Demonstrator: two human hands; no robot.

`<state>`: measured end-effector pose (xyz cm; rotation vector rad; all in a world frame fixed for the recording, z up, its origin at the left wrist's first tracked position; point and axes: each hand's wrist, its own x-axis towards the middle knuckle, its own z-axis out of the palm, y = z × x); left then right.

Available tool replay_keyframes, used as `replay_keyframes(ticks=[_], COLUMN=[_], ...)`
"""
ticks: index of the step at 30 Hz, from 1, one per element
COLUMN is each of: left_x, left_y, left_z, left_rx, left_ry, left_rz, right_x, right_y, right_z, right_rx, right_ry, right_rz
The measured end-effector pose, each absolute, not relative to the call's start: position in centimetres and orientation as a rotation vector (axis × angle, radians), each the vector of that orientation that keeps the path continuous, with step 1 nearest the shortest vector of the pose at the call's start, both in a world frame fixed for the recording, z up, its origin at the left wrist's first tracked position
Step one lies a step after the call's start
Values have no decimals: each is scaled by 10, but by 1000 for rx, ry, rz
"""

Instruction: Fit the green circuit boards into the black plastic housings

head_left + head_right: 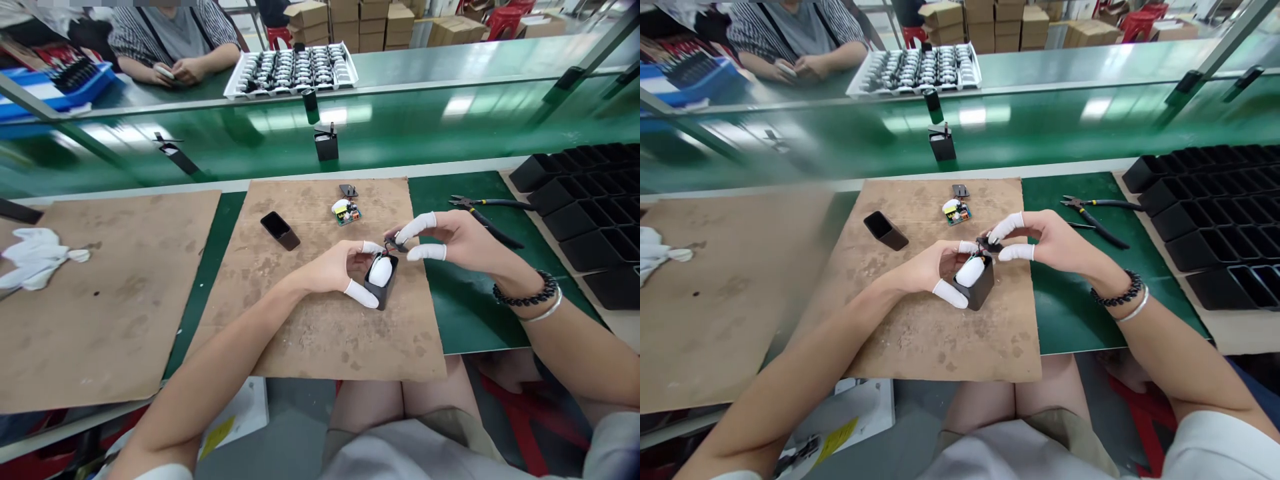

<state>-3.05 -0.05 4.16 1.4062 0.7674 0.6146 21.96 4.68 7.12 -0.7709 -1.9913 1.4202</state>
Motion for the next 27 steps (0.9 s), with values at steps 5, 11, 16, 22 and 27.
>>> replay_keyframes(ticks=[5, 11, 16, 22, 27], left_x=[-15, 7, 9, 11, 14], left_y=[-11, -29, -30, -26, -25], left_z=[38, 36, 34, 29, 31], left_rx=[1497, 1792, 1968, 2120, 2134], left_ry=[1105, 1519, 1692, 1779, 1829], left_rz=[936, 1107, 1058, 1026, 841], right_x=[207, 198, 193, 192, 191], right_y=[34, 12, 6, 2, -7], right_z=[63, 68, 69, 69, 70], right_rx=[-930, -1053, -1077, -1016, -1127], right_ry=[-1858, -1882, -1862, -1933, -2176], right_rz=[1245, 953, 876, 707, 399])
